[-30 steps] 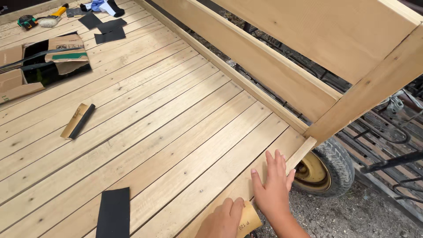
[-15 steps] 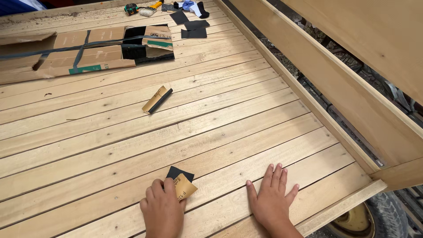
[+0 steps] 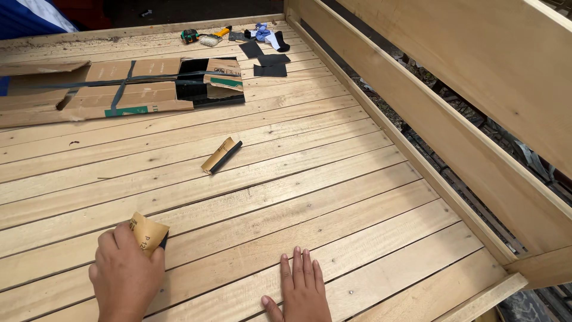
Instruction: The person sands the wooden planks and edge rails of a large unfinished wooden furniture frame using a sanding block, working across the seat surface and along the side edges. They then pick up and handle sheets of sandpaper from the frame before setting the block down.
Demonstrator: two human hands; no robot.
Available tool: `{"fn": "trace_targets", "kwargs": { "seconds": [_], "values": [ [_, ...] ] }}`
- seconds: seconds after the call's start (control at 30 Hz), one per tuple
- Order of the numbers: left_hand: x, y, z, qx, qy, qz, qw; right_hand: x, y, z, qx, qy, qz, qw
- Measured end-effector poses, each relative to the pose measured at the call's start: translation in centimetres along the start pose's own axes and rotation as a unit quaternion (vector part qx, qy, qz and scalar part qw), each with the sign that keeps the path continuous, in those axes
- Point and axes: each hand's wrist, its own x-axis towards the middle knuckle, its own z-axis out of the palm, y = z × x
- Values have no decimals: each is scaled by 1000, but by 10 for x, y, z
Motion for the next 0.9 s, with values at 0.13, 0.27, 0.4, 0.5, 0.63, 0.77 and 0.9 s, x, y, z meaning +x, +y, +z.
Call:
{"fn": "trace_targets", "kwargs": {
  "seconds": [0.13, 0.27, 0.4, 0.5, 0.63, 0.77, 0.9],
  "values": [
    [-7, 32, 2, -255, -62, 15, 965, 20, -27, -4, 567, -248, 87, 781],
    [8, 75, 11, -256, -145, 57, 954, 48, 29, -28, 294, -89, 134, 942],
    [60, 124, 41, -152, -144, 151, 966, 71, 66, -32, 29, -157, 223, 962],
    [111, 149, 72, -116, -152, 125, 974, 79, 67, -26, -10, -278, 258, 925],
    [143, 147, 98, -132, -143, 75, 978, 81, 66, -22, -46, -283, 258, 923],
    [150, 78, 79, -43, -140, -7, 989, 88, 77, -18, -44, -270, 239, 932],
    [138, 23, 33, 112, -133, -98, 980, 111, 91, -8, -46, -254, 245, 934]
  ]
}}
